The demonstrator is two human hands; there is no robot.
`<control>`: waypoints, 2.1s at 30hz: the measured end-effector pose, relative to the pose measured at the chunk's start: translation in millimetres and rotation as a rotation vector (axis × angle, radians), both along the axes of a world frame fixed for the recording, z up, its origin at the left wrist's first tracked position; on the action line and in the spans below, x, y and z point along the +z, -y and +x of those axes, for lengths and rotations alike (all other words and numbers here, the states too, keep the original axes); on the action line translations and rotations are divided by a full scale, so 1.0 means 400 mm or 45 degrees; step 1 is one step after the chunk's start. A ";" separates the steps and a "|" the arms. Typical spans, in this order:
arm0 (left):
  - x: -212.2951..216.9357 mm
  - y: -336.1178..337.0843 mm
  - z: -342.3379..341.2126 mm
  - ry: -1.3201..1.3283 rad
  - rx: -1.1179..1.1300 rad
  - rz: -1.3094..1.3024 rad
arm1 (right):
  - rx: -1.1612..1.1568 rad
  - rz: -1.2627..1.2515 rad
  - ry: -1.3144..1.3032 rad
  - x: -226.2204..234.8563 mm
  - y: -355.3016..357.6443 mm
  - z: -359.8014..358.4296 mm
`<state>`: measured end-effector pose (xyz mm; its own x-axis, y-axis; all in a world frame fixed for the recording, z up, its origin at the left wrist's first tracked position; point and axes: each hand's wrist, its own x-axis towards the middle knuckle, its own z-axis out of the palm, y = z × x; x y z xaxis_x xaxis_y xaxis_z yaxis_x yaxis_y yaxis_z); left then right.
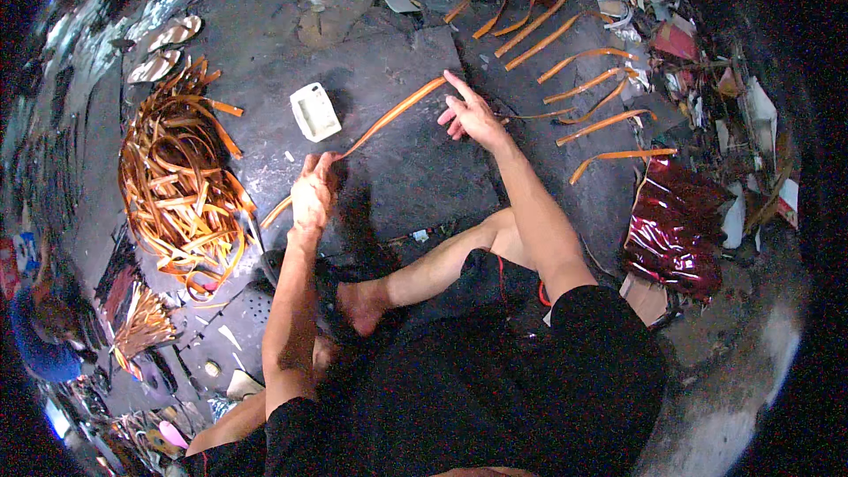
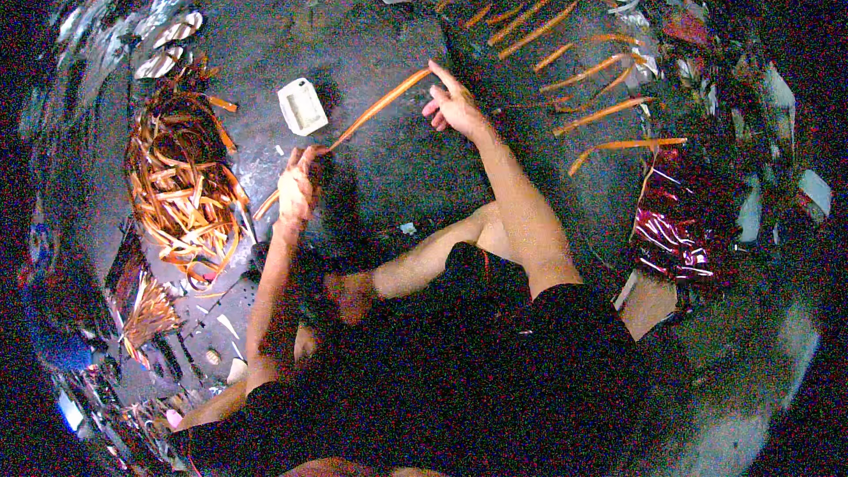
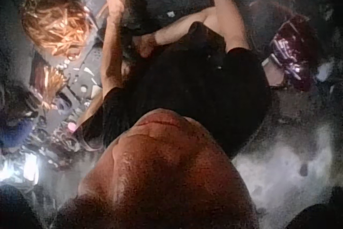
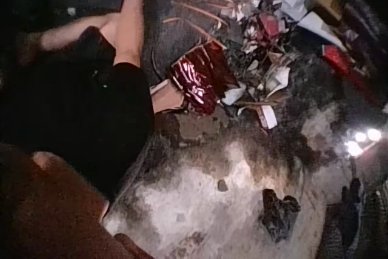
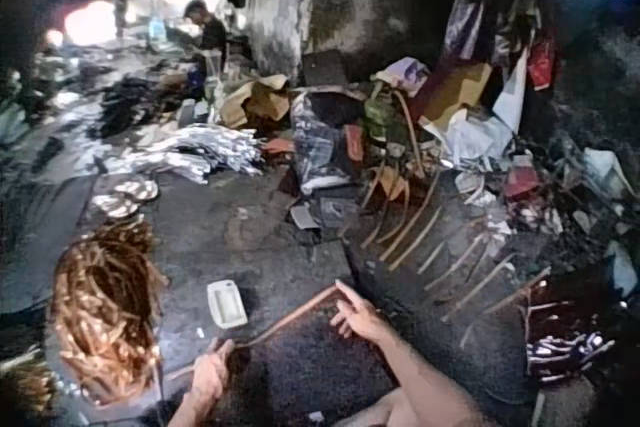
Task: The person sits on the floor and repeatedly picks up orange strips of material, measures them against a white plastic guide, and cuts them to length using a knife. The cut pieces are placed in a pile on the floor.
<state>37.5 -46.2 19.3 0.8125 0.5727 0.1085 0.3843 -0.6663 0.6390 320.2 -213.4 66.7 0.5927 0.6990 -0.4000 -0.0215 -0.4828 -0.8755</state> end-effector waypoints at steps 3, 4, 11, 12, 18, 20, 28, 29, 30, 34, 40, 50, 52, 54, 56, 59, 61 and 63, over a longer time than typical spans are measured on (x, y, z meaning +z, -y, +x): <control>0.000 -0.006 -0.003 0.091 -0.052 0.074 | 0.154 -0.120 -0.025 -0.004 0.006 0.017; 0.003 -0.012 -0.004 0.113 -0.085 0.065 | 0.178 -0.197 0.034 -0.007 0.005 0.011; -0.089 -0.122 -0.095 -0.032 -0.027 -0.807 | 0.621 -0.163 0.765 -0.136 -0.090 -0.285; -0.080 -0.125 -0.092 -0.101 -0.033 -0.821 | 0.724 -0.194 0.728 -0.143 -0.115 -0.339; -0.154 -0.114 -0.091 0.129 0.055 -0.828 | 0.409 0.058 0.891 -0.034 -0.222 -0.361; -0.141 -0.100 -0.070 0.108 0.028 -0.700 | 0.459 0.026 1.249 -0.016 -0.253 -0.324; -0.017 -0.061 0.011 -0.111 0.111 -0.476 | 0.404 0.261 1.606 -0.118 -0.380 -0.237; -0.029 -0.061 0.030 -0.079 0.141 -0.455 | 0.425 0.295 1.619 -0.119 -0.397 -0.228; -0.029 -0.060 0.051 -0.040 0.133 -0.433 | 0.444 0.320 1.631 -0.120 -0.404 -0.220; -0.058 -0.069 0.090 0.021 0.121 -0.317 | 0.617 0.390 1.540 -0.071 -0.414 -0.231; -0.022 -0.050 0.116 -0.051 0.121 -0.440 | 0.692 0.413 1.532 -0.078 -0.412 -0.214; -0.050 -0.046 0.193 0.045 0.089 -0.438 | 0.081 0.058 0.173 -0.015 -0.098 -0.050; -0.033 -0.038 0.211 0.005 0.094 -0.458 | 0.222 -0.018 0.118 -0.023 -0.067 -0.044; -0.026 -0.038 0.213 -0.044 0.058 -0.431 | 0.306 -0.166 0.100 -0.013 -0.069 -0.045; -0.028 -0.047 0.198 0.013 0.056 -0.354 | 0.384 -0.368 0.151 0.009 -0.093 -0.067; -0.001 -0.074 0.118 -0.015 0.003 -0.206 | 0.463 -0.325 0.492 -0.083 -0.089 -0.131; -0.113 -0.173 -0.016 -0.120 0.081 -0.811 | 0.609 -0.181 0.699 -0.143 -0.124 -0.224; -0.185 -0.232 -0.131 -0.054 0.189 -1.398 | 0.708 -0.214 0.747 -0.148 -0.165 -0.344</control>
